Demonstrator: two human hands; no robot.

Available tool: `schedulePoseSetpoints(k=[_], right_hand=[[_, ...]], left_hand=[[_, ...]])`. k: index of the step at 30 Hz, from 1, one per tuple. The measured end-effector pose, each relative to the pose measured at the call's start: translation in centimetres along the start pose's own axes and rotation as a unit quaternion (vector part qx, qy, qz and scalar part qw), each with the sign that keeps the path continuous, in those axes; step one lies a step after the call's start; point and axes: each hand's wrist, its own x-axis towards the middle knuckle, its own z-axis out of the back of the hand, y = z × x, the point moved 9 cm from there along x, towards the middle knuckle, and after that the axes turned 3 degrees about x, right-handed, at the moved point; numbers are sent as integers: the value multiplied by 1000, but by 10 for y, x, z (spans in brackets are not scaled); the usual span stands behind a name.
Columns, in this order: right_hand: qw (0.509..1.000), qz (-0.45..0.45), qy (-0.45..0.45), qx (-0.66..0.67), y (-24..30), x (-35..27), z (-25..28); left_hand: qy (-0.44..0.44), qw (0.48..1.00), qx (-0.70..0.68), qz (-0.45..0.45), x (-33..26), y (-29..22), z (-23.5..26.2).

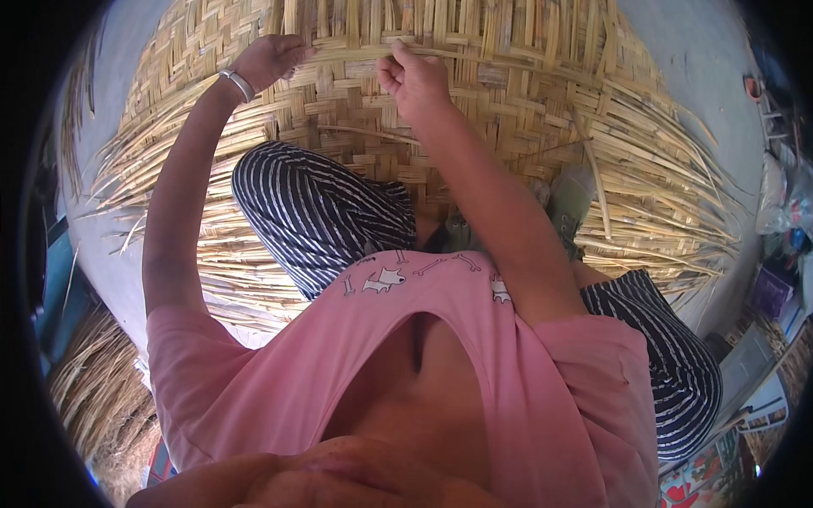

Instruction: The person weaves a large flat basket by hand, interlacing dried palm fronds in an over-under pattern. They repeatedly pick up new fronds, thread them through the existing weave, and press the strands down to tighten the structure.

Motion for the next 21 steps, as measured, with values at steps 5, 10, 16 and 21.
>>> schedulePoseSetpoints(k=[5, 10, 16, 21], right_hand=[[994, 57, 49, -75, 18, -24, -18], [989, 79, 93, -79, 49, -49, -27], [983, 74, 162, -43, 96, -51, -2], [921, 185, 261, -224, 114, -97, -37]], left_hand=[[23, 993, -110, -19, -8, -28, -25], [-91, 988, -103, -72, -25, -56, -17], [-278, 943, -39, -178, -54, -62, -22], [-33, 940, -338, 22, -50, -52, -48]])
